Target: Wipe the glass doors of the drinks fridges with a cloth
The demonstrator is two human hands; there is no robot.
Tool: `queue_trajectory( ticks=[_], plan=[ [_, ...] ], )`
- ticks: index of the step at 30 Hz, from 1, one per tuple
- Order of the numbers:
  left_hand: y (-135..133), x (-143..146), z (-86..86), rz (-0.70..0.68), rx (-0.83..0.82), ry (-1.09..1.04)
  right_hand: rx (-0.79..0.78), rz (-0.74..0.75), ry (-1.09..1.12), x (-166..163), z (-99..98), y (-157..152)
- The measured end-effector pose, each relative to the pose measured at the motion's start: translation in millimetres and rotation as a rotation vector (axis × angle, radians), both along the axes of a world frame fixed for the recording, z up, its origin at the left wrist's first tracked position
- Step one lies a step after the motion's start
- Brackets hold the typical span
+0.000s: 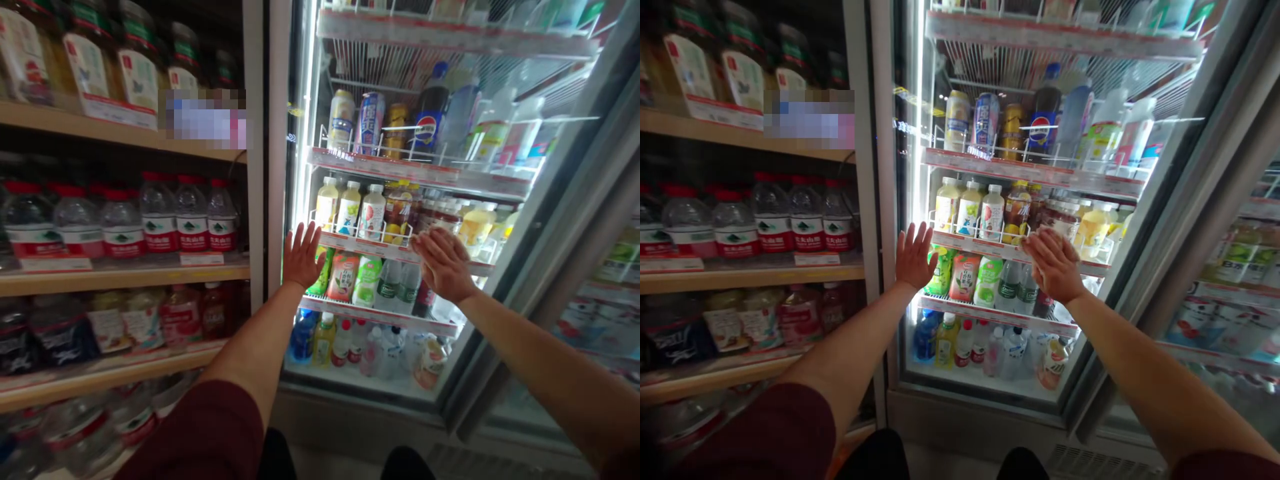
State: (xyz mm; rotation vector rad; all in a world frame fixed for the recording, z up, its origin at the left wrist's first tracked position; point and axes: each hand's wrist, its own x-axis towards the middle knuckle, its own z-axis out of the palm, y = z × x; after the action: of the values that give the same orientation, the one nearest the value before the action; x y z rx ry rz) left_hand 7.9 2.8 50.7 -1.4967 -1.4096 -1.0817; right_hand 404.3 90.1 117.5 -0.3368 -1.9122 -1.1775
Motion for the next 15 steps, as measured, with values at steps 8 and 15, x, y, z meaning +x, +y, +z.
queue_trajectory(
  ticks=[8,15],
  plan=[
    [-2,-1,0.4,0.01,-0.043,0.004,0.032,-0.05,0.349,9,-19.8,10],
    [-24,7,11.5,0.017,-0.146,-0.005,-0.092,0.023,0.113,18,-51.0,-4]
  ],
)
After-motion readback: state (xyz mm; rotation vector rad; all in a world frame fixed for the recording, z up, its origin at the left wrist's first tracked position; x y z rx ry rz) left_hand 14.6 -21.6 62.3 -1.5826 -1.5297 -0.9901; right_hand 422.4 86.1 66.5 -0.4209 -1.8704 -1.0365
